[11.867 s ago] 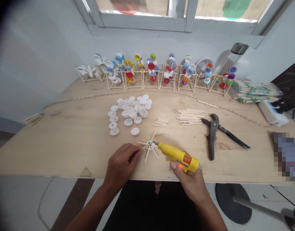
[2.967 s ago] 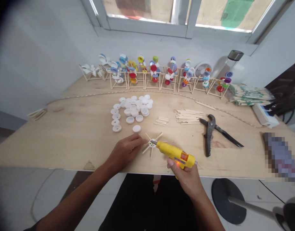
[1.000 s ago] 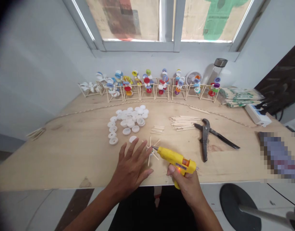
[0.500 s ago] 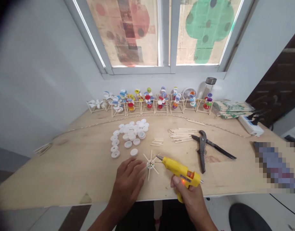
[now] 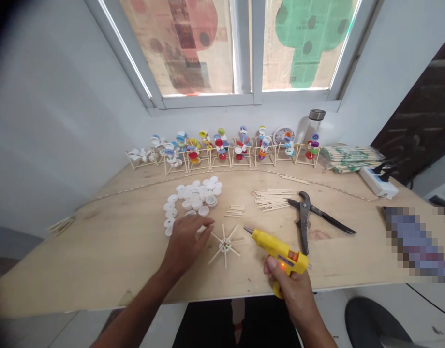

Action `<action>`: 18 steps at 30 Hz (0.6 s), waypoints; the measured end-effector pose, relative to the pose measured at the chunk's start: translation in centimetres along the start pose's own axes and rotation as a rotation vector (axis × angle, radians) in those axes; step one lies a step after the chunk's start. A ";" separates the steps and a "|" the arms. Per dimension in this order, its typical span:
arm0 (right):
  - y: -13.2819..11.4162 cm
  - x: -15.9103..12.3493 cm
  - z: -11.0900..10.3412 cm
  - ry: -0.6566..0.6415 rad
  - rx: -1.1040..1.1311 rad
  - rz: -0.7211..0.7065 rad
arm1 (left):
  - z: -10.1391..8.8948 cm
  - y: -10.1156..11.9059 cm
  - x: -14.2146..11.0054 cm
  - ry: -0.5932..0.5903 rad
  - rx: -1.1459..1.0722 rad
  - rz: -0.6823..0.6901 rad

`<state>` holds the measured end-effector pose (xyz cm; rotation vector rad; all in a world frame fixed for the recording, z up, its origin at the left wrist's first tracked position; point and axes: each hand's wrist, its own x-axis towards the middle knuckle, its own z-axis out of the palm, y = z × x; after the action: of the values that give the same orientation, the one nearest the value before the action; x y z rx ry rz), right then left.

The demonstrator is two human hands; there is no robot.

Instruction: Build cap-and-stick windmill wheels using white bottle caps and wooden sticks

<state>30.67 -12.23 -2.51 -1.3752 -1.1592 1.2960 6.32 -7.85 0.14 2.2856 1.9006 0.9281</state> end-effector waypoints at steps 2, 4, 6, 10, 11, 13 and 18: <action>0.0 0.0 0.0 0.000 0.004 0.003 | 0.3 -0.5 2.2 -0.118 0.030 0.026; 0.0 0.1 -0.1 -0.016 0.005 0.004 | 1.0 -0.8 4.0 -0.259 0.082 0.042; 0.0 0.1 -0.1 -0.030 0.011 -0.016 | 1.7 -0.9 5.2 -0.327 0.098 0.068; 0.2 0.1 -0.1 -0.005 0.031 -0.038 | 2.9 -0.8 6.2 -0.386 0.122 0.093; 0.2 0.1 0.0 0.008 0.040 -0.035 | 3.0 -0.7 6.2 -0.396 0.127 0.096; 0.4 0.2 0.1 0.033 0.056 -0.030 | 3.2 -0.7 6.3 -0.409 0.130 0.096; 0.5 0.2 0.3 0.061 0.095 -0.034 | 2.4 -0.8 6.2 -0.394 0.098 0.050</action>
<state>30.40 -12.08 -3.10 -1.3114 -1.0616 1.2607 7.16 -1.20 0.43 2.3578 1.7580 0.3534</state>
